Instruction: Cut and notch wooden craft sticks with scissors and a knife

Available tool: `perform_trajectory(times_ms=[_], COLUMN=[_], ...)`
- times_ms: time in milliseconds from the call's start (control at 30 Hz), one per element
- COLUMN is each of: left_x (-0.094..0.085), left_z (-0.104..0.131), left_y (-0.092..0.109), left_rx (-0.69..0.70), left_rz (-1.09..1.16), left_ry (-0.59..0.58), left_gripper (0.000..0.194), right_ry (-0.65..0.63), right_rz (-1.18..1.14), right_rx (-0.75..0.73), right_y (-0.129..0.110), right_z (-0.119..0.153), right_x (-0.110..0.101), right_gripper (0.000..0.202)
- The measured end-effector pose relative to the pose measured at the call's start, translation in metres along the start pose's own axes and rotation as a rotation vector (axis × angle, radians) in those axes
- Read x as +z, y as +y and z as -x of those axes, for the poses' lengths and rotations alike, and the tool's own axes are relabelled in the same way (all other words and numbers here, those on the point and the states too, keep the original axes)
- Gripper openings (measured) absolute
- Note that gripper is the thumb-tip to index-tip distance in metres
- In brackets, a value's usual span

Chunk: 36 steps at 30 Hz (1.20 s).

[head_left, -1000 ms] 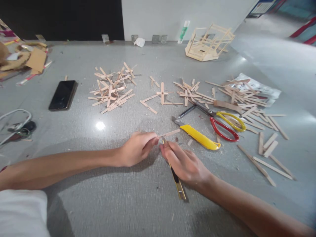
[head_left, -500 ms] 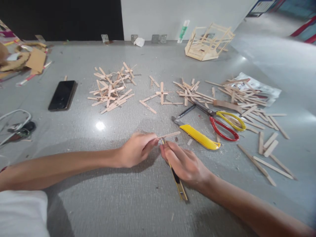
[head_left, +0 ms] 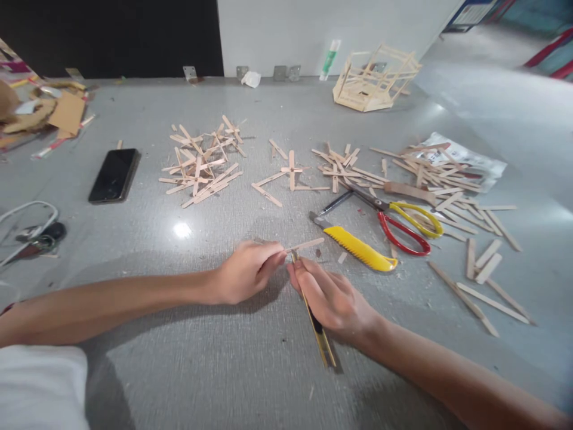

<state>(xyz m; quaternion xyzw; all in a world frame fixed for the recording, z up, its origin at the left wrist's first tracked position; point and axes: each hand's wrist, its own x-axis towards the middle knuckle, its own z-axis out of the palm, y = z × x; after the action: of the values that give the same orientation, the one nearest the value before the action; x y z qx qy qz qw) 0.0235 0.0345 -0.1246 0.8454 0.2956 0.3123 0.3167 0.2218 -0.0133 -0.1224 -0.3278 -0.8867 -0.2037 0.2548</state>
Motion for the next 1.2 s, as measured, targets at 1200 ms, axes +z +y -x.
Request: perform_trajectory(times_ms=[1200], left_x=[-0.0018], left_z=[-0.0017], left_y=[-0.0012], left_rx=[-0.035], left_rz=[0.022], left_ry=[-0.029], left_gripper=[0.036], right_ry=[0.047], right_rz=[0.018], right_rx=[0.028], right_y=[-0.0031], right_z=[-0.0028], right_x=[0.0024], right_gripper=[0.021])
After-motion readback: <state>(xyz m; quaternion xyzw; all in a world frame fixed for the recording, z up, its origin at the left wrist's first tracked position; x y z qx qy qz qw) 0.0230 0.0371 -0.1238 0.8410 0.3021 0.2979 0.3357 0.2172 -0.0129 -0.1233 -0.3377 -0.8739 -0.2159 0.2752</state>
